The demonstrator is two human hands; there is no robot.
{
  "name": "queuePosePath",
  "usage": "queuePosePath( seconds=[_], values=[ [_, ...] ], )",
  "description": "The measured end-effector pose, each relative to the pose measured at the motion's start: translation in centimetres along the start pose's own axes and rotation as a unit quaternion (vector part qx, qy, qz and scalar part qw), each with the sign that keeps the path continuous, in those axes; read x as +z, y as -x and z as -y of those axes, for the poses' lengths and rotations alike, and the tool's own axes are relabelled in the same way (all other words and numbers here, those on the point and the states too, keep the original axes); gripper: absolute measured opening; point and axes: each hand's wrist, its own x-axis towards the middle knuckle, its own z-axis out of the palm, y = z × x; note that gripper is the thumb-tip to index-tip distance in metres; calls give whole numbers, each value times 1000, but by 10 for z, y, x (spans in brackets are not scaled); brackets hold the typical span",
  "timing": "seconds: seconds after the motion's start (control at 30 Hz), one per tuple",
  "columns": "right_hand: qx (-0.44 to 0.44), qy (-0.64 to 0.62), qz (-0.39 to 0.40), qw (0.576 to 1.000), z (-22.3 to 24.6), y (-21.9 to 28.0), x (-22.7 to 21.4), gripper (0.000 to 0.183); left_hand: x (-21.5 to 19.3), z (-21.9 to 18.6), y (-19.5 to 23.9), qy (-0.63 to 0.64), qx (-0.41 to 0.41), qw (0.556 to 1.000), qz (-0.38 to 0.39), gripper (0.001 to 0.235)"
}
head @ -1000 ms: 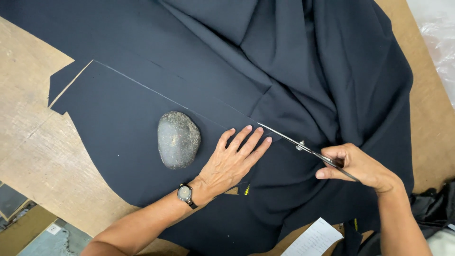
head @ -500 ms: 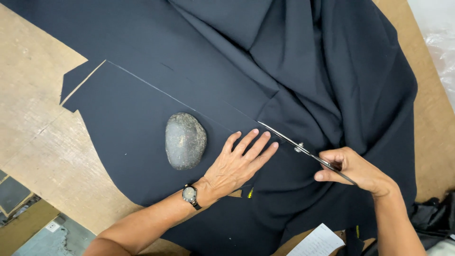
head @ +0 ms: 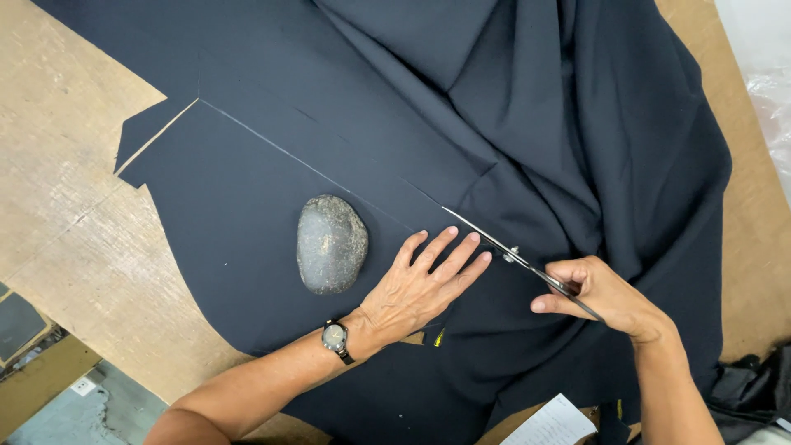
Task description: Cutting out garment patterns from dark fabric using tailor shears following chalk markings.
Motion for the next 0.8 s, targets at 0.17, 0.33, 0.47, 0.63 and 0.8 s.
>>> queuePosePath(
  seconds=[0.17, 0.33, 0.47, 0.63, 0.8],
  values=[
    [1, 9, 3, 1000, -3, -2, 1, 72, 0, 0, -1, -4, 1, 1000, -4, 54],
    [-13, -33, 21, 999, 6, 1, 3, 65, -15, -2, -3, 48, -10, 998, -36, 43],
    [-13, -13, 12, 1000, 15, -3, 6, 67, -63, 14, -10, 91, -56, 991, -75, 40],
    [-7, -12, -3, 1000, 23, -8, 8, 70, -89, 99, 5, 92, -129, 971, -179, 30],
    [-10, -37, -1, 999, 19, -13, 10, 67, -87, 160, 37, 0, -192, 973, -125, 41]
  ],
)
